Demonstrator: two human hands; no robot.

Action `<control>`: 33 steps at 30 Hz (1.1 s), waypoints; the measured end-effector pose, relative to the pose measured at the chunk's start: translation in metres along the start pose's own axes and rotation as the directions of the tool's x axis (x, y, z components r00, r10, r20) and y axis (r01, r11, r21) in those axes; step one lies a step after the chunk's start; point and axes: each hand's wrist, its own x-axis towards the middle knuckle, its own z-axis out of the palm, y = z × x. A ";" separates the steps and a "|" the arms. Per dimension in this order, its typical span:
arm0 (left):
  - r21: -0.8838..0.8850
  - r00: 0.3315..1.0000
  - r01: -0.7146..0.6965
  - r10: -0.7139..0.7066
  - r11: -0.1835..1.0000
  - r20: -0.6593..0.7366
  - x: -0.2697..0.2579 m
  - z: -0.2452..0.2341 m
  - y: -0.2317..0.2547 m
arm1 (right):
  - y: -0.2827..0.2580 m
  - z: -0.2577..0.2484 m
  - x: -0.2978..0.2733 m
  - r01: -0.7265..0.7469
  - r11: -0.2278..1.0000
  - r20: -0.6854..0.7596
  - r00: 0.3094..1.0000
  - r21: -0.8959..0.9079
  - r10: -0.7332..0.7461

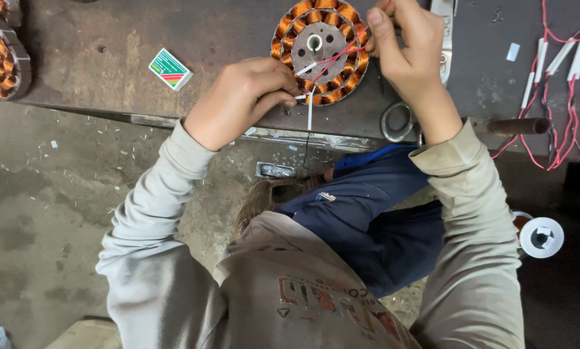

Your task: The person sits at a workbench and repeatedly strips insulation from red and black wires, twists them together, and secures them to a copper-wound motor stator using white plastic sleeves. The person uses shears to cut wires and sleeves, and a screwdriver to adjust connections.

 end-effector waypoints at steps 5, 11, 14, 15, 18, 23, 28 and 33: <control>0.013 0.996 0.084 -0.085 0.996 0.040 0.001 0.002 -0.006 | 0.005 -0.002 -0.003 0.023 1.000 0.001 1.000 0.014 -0.024; 0.098 1.000 0.009 -0.010 0.995 0.009 0.003 0.005 -0.008 | 0.004 -0.003 -0.006 0.014 0.995 0.001 1.000 0.099 -0.014; 0.136 1.000 0.004 -0.007 0.991 0.021 0.003 0.006 -0.008 | 0.006 -0.004 -0.007 0.002 0.993 0.010 1.000 0.121 -0.004; 0.150 1.000 0.001 -0.006 0.989 0.026 0.003 0.005 -0.007 | 0.006 -0.004 -0.007 0.007 0.991 0.013 1.000 0.133 -0.009; 0.152 0.999 0.020 -0.026 0.988 0.036 0.004 0.005 -0.006 | 0.008 -0.005 -0.008 0.041 0.985 0.020 0.999 0.169 -0.045; 0.115 0.996 0.073 -0.078 0.991 0.042 0.007 0.007 -0.004 | 0.008 -0.004 -0.009 0.046 0.985 0.020 0.999 0.167 -0.050; 0.135 0.997 0.036 -0.044 0.990 0.059 0.011 0.004 -0.002 | 0.002 -0.003 -0.004 0.026 0.993 0.011 1.000 0.119 -0.028; 0.195 0.998 0.029 -0.040 0.980 0.053 0.015 0.008 0.003 | -0.012 -0.006 -0.001 0.090 0.996 0.004 0.996 -0.026 -0.090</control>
